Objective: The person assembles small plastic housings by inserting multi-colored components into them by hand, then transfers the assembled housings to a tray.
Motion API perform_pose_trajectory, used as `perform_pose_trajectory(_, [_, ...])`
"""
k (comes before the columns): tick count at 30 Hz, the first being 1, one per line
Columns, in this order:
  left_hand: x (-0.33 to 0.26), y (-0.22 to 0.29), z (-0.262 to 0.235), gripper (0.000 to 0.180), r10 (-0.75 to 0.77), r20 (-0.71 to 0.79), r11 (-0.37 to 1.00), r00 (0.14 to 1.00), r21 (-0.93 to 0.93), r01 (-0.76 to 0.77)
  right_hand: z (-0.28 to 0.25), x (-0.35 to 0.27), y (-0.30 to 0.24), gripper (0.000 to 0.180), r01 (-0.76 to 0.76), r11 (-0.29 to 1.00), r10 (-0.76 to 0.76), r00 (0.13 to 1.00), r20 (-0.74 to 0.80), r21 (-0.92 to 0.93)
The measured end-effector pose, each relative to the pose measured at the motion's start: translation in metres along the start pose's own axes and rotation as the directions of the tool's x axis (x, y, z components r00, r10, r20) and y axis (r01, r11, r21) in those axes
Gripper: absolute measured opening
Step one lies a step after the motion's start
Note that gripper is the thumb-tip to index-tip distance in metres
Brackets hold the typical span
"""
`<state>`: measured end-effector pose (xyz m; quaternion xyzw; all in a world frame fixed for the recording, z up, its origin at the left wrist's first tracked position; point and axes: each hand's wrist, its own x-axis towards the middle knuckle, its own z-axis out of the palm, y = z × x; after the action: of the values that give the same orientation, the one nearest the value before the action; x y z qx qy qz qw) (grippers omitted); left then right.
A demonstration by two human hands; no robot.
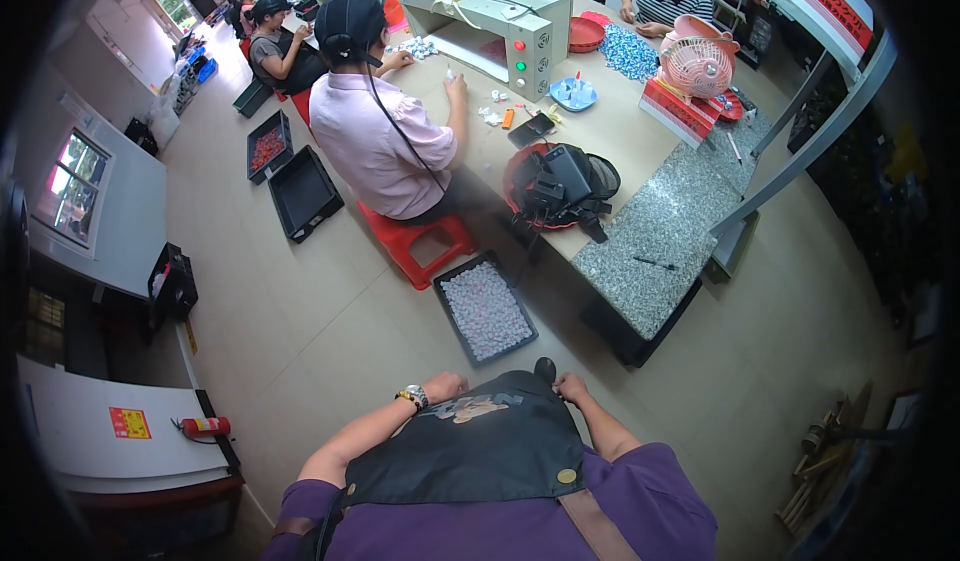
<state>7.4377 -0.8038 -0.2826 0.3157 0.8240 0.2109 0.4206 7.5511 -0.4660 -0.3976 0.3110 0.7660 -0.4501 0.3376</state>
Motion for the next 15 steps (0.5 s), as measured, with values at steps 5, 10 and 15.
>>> perform_pose_trajectory(5, [-0.0018,0.0009,-0.0015,0.024,0.003,0.005,1.000,1.000,0.010,-0.003,-0.0028,-0.0052,-0.0026,0.020,-0.004,1.000,0.004,1.000,0.005,0.029])
perform_pose_trajectory(10, [-0.0046,0.0071,-0.0048,0.024,-0.026,0.013,1.000,1.000,0.011,0.026,-0.0053,-0.0055,-0.0029,0.021,-0.012,1.000,0.012,1.000,0.000,0.027])
perform_pose_trajectory(15, [-0.0031,0.0057,-0.0026,0.024,-0.022,0.009,1.000,1.000,-0.001,0.022,-0.0059,-0.0033,-0.0030,0.021,0.003,1.000,-0.003,1.000,0.005,-0.002])
